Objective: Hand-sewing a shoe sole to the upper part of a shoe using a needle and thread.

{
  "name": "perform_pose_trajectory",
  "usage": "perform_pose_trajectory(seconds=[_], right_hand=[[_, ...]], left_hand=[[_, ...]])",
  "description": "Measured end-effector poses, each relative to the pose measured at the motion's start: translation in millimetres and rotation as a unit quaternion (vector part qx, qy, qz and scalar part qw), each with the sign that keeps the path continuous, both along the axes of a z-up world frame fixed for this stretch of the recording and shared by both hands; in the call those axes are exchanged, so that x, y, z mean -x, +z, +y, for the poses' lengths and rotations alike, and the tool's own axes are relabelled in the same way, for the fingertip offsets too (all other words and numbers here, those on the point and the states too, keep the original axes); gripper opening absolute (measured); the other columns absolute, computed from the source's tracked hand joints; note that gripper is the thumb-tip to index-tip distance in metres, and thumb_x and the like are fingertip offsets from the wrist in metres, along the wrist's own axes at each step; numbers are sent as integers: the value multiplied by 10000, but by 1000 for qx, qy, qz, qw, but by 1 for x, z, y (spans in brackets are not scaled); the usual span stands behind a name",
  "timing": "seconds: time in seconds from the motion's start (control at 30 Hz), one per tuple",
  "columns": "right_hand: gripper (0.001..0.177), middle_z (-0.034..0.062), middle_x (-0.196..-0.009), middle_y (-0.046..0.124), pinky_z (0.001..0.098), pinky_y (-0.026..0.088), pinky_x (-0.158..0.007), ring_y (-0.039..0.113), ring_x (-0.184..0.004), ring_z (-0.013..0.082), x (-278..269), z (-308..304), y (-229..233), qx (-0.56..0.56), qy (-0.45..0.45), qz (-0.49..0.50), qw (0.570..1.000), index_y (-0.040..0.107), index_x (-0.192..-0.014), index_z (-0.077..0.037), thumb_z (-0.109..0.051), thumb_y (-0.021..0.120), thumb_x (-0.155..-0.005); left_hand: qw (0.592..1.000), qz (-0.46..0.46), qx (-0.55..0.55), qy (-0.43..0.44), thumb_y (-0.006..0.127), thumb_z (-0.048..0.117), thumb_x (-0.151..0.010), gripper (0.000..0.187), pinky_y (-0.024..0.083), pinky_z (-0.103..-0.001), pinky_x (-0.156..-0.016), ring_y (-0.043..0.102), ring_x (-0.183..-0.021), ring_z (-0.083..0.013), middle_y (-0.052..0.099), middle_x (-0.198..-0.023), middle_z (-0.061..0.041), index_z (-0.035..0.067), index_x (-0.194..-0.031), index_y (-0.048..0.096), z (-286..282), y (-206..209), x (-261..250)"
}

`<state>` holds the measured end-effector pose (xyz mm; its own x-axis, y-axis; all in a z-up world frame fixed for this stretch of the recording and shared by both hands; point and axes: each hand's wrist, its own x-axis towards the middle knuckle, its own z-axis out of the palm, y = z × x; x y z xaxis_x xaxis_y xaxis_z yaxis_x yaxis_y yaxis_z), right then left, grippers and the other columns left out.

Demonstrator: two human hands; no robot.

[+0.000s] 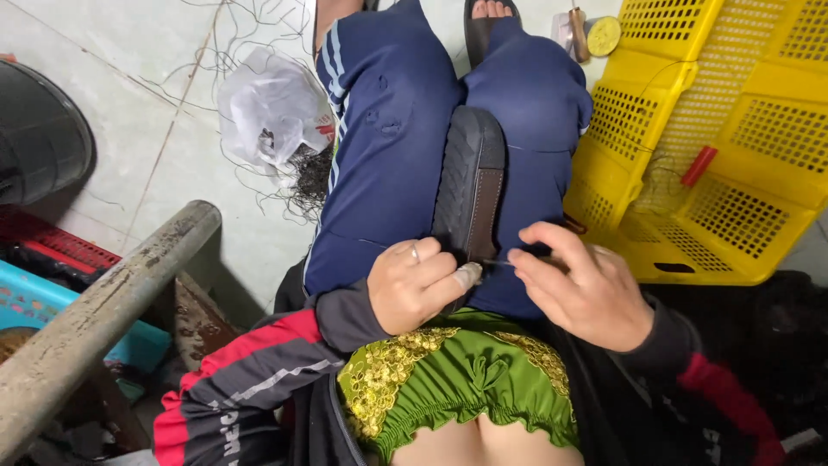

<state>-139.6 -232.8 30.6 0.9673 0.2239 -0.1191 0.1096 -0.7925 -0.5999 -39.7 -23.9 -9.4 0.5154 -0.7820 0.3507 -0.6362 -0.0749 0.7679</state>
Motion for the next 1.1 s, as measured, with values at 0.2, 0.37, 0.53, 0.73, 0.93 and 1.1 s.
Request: perform_pose_trajectory(seconds=[0.2, 0.37, 0.53, 0.73, 0.93, 1.1], right_hand=[[243, 64, -990, 591, 282, 453, -553, 551, -601, 165, 2, 4, 0, 5, 41, -12, 999, 655, -972, -20, -21, 663, -728], [171, 336, -1035, 563, 418, 443, -798, 505, -828, 351, 40, -62, 4, 42, -334, -116, 934, 447, -1301, 231, 248, 444, -1130], [295, 224, -1160, 581, 365, 465, -823, 565, -943, 309, 5, -13, 13, -18, -212, -4, 977, 515, -1229, 131, 134, 565, -938], [412, 134, -995, 668, 294, 480, -516, 592, -573, 192, -1, 21, -4, -35, -51, 7, 998, 590, -1124, 33, -123, 714, -763], [136, 35, -544, 597, 332, 519, -459, 641, -492, 238, 8, 17, -9, -238, -179, 77, 952, 715, -899, -68, -37, 660, -778], [142, -28, -522, 584, 281, 530, -478, 668, -505, 158, 4, 14, -24, -285, -189, 62, 938, 738, -873, -39, -27, 695, -738]], left_hand=[[1000, -11, 11, 6, 703, 8, -802, 71, 377, -303, -531, 398, -588, -190, 466, -715, -50, 5, -834, 639, 20, -1, 6], [999, -18, -8, 50, 723, 52, -817, 97, 361, -313, -519, 390, -591, -193, 451, -709, -43, 23, -818, 631, 32, 0, 10], [992, 27, -100, 74, 767, 245, -794, 412, 400, -307, -581, 465, -643, -216, 514, -765, -69, -13, -1071, 603, 21, 6, 1], [974, 98, -204, 32, 650, 377, -838, 348, 426, -342, -583, 480, -654, -259, 458, -752, -83, 34, -802, 603, 23, 5, -6], [883, 463, 80, -6, 482, 247, -1001, 291, 417, -305, -862, 480, -889, -185, 455, -988, -63, 88, -938, 717, -3, 1, -37], [786, 596, 160, -31, 448, 222, -998, 329, 447, -252, -624, 493, -602, -107, 603, -736, -94, 14, -936, 695, -37, 3, -74]])
